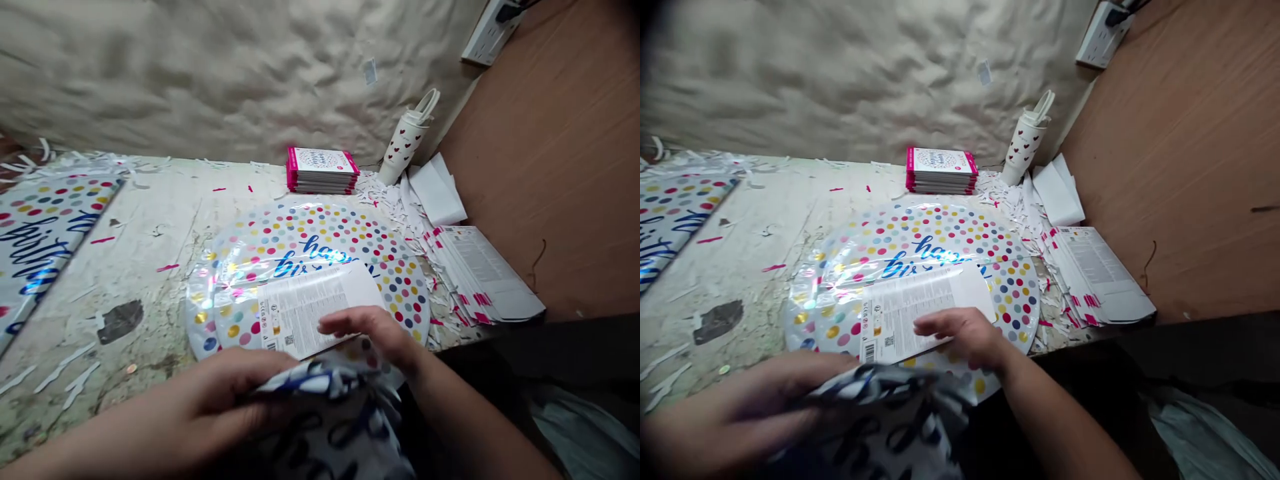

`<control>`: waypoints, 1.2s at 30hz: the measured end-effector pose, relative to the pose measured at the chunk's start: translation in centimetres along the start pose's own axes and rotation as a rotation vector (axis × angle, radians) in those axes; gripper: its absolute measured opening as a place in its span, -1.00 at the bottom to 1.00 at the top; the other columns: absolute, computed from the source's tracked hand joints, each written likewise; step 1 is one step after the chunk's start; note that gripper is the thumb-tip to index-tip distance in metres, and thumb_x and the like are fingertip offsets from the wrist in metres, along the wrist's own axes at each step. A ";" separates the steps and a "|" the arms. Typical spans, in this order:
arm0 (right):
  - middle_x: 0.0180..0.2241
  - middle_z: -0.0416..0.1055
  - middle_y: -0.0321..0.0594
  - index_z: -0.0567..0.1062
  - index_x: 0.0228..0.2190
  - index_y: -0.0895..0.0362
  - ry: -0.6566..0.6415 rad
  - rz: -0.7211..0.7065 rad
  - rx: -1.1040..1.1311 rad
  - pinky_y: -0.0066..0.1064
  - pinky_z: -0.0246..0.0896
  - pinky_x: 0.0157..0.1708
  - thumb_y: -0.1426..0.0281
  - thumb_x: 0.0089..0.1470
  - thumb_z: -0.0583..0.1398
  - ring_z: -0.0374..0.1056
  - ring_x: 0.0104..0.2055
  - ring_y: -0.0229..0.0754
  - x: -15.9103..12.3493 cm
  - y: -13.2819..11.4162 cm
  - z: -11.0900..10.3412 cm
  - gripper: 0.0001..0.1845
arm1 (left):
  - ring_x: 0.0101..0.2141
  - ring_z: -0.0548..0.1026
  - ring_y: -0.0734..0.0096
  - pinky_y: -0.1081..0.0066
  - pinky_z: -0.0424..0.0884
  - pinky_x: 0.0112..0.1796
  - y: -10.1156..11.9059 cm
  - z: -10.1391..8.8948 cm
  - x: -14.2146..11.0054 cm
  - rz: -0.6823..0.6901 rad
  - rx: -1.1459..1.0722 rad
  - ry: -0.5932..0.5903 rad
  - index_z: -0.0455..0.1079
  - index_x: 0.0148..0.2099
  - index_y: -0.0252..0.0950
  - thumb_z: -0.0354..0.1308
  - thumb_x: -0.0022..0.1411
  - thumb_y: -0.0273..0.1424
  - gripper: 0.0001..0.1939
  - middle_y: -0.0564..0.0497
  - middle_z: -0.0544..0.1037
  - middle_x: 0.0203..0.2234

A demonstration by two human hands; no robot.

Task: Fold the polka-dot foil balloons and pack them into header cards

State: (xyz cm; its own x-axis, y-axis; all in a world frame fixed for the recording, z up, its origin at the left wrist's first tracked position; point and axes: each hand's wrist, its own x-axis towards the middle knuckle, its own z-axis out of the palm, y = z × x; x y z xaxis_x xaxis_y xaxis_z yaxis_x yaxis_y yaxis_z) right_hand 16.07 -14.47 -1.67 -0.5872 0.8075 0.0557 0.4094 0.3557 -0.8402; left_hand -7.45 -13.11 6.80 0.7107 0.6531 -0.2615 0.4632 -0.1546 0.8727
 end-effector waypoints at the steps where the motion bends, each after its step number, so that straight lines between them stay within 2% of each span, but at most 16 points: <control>1: -0.13 0.47 -0.13 0.31 0.04 0.15 -0.031 0.028 0.094 -0.34 0.37 -0.20 0.30 0.21 -0.02 0.42 -0.12 -0.15 -0.1 -0.3 -1.0 -0.59 | -0.36 0.52 0.31 0.48 0.45 -0.35 -0.2 -0.1 1.0 -0.009 -0.021 -0.059 0.51 -0.21 -0.12 0.06 0.16 -0.22 -0.76 0.10 0.58 -0.41; 3: -0.22 0.51 -0.17 0.41 -0.05 0.17 -0.054 0.130 0.262 -0.36 0.38 -0.27 0.18 0.08 0.14 0.45 -0.19 -0.10 -0.3 -0.8 -2.7 -0.55 | -0.27 0.51 0.25 0.42 0.45 -0.29 -1.3 -0.3 3.1 -0.013 -0.046 -0.065 0.41 -0.03 -0.19 -0.04 0.24 -0.22 -0.66 0.02 0.56 -0.28; 4: -0.26 0.52 -0.17 0.47 -0.15 0.19 -0.036 0.211 0.346 -0.35 0.38 -0.28 0.16 -0.02 0.21 0.45 -0.22 -0.07 -0.4 -0.8 -3.4 -0.55 | -0.20 0.49 0.23 0.39 0.44 -0.25 -2.2 -0.3 4.1 -0.009 -0.035 0.017 0.33 0.07 -0.20 -0.07 0.26 -0.21 -0.61 -0.01 0.54 -0.20; 6: -0.33 0.53 -0.17 0.53 -0.30 0.22 0.090 0.383 0.452 -0.32 0.39 -0.32 0.16 -0.10 0.26 0.47 -0.28 -0.06 -0.7 0.1 -4.5 -0.60 | 0.00 0.37 0.17 0.28 0.36 -0.08 -4.6 -0.3 5.2 0.022 0.091 0.180 0.10 0.22 -0.20 -0.14 0.29 -0.18 -0.50 -0.08 0.37 0.05; 7: -0.35 0.54 -0.16 0.53 -0.32 0.23 0.192 0.465 0.472 -0.30 0.40 -0.32 0.16 -0.10 0.26 0.47 -0.30 -0.07 -1.0 1.0 -5.1 -0.61 | 0.10 0.26 0.14 0.21 0.27 0.01 -5.9 -0.2 5.4 0.056 0.211 0.211 0.02 0.26 -0.20 -0.15 0.29 -0.16 -0.47 -0.09 0.25 0.15; 9: -0.36 0.54 -0.13 0.53 -0.32 0.23 0.400 0.598 0.470 -0.26 0.40 -0.30 0.16 -0.11 0.26 0.47 -0.29 -0.07 -1.8 3.5 -6.2 -0.60 | 0.20 0.05 0.05 0.07 0.06 0.12 -8.3 0.3 4.7 0.130 0.516 0.159 0.00 0.28 -0.20 -0.11 0.27 -0.13 -0.42 -0.09 0.08 0.23; 11: -0.37 0.54 -0.11 0.52 -0.34 0.23 0.556 0.680 0.400 -0.23 0.39 -0.27 0.17 -0.13 0.26 0.47 -0.29 -0.06 -2.7 6.0 -7.1 -0.61 | 0.19 0.04 -0.05 -0.01 0.02 0.11 -9.5 1.0 3.4 0.164 0.757 0.074 0.08 0.25 -0.22 -0.06 0.23 -0.13 -0.41 -0.13 0.11 0.22; 14: -0.33 0.54 -0.09 0.51 -0.32 0.23 0.605 0.710 0.327 -0.20 0.37 -0.23 0.19 -0.14 0.26 0.46 -0.27 -0.04 -3.6 8.4 -7.7 -0.61 | 0.03 0.31 -0.09 0.04 0.25 -0.05 -7.9 1.7 2.8 0.127 0.926 0.033 0.32 0.09 -0.31 -0.05 0.21 -0.27 -0.56 -0.23 0.36 0.05; 17: -0.26 0.53 -0.10 0.51 -0.28 0.19 0.627 0.699 0.252 -0.20 0.34 -0.19 0.17 -0.11 0.24 0.45 -0.22 -0.04 -3.6 8.5 -7.3 -0.60 | -0.30 0.45 0.12 0.18 0.36 -0.28 -4.3 2.2 6.1 0.117 0.968 -0.066 0.45 -0.29 -0.34 -0.11 0.19 -0.46 -0.72 -0.20 0.50 -0.34; 20: -0.28 0.53 -0.10 0.52 -0.30 0.17 0.669 0.699 0.144 -0.18 0.33 -0.20 0.14 -0.09 0.22 0.44 -0.22 0.00 -3.5 7.1 -6.9 -0.62 | -0.24 0.37 0.14 0.20 0.30 -0.19 -2.7 2.7 11.2 0.361 0.966 0.006 0.37 -0.21 -0.38 -0.06 0.14 -0.47 -0.77 -0.19 0.42 -0.29; 23: -0.41 0.53 -0.06 0.53 -0.48 0.17 0.723 0.753 -0.112 -0.15 0.35 -0.30 0.10 -0.08 0.20 0.45 -0.31 0.06 -3.9 5.0 -6.3 -0.63 | -0.24 0.32 0.15 0.20 0.26 -0.17 -3.6 3.2 14.4 0.506 0.975 0.029 0.33 -0.24 -0.36 -0.04 0.14 -0.40 -0.80 -0.18 0.38 -0.28; 25: -0.49 0.52 -0.05 0.52 -0.57 0.17 0.724 0.785 -0.230 -0.15 0.34 -0.36 0.09 -0.09 0.20 0.44 -0.38 0.08 -4.1 3.6 -5.8 -0.62 | -0.25 0.30 0.18 0.21 0.23 -0.16 -4.3 3.2 14.9 0.548 0.964 0.048 0.31 -0.27 -0.35 -0.06 0.15 -0.39 -0.82 -0.16 0.38 -0.29; 27: -0.46 0.53 -0.06 0.54 -0.51 0.18 0.698 0.745 -0.156 -0.15 0.34 -0.31 0.13 -0.09 0.22 0.45 -0.34 0.07 -4.1 2.6 -5.4 -0.66 | -0.25 0.30 0.20 0.21 0.20 -0.14 -4.5 3.0 14.7 0.588 0.944 0.068 0.29 -0.28 -0.35 -0.08 0.15 -0.40 -0.83 -0.14 0.39 -0.32; 31: -0.20 0.51 -0.12 0.50 -0.23 0.16 0.566 0.557 0.391 -0.17 0.27 -0.08 0.28 -0.13 0.29 0.41 -0.13 -0.01 -3.9 2.6 -5.6 -0.64 | -0.24 0.29 0.20 0.16 0.12 -0.12 -3.9 2.6 13.7 0.681 0.921 0.140 0.30 -0.27 -0.33 -0.08 0.14 -0.43 -0.84 -0.09 0.41 -0.40; 34: -0.22 0.51 -0.12 0.47 -0.20 0.19 0.351 0.602 0.761 -0.16 0.29 -0.11 0.34 -0.21 0.35 0.43 -0.18 -0.04 -3.5 3.4 -6.4 -0.55 | -0.19 0.26 0.16 0.13 0.09 -0.12 -3.6 2.7 13.1 0.751 0.927 0.186 0.31 -0.29 -0.29 -0.07 0.17 -0.39 -0.84 -0.07 0.42 -0.40; 36: -0.28 0.52 -0.12 0.48 -0.24 0.22 0.244 0.670 0.845 -0.19 0.31 -0.15 0.37 -0.26 0.37 0.44 -0.24 -0.07 -2.9 3.7 -6.8 -0.55 | -0.19 0.25 0.16 0.14 0.09 -0.13 -3.6 2.8 13.0 0.765 0.945 0.161 0.29 -0.33 -0.29 -0.06 0.16 -0.37 -0.86 -0.07 0.40 -0.39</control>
State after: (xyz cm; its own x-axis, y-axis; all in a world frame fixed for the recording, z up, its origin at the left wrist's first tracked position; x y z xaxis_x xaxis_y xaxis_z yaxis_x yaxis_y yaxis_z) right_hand 23.99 -12.30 -1.25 -0.2334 0.8206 -0.5216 -0.0704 -0.5493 -0.8327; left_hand 1.56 -6.16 -0.92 0.9254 0.2318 0.2998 0.2048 -0.9715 0.1190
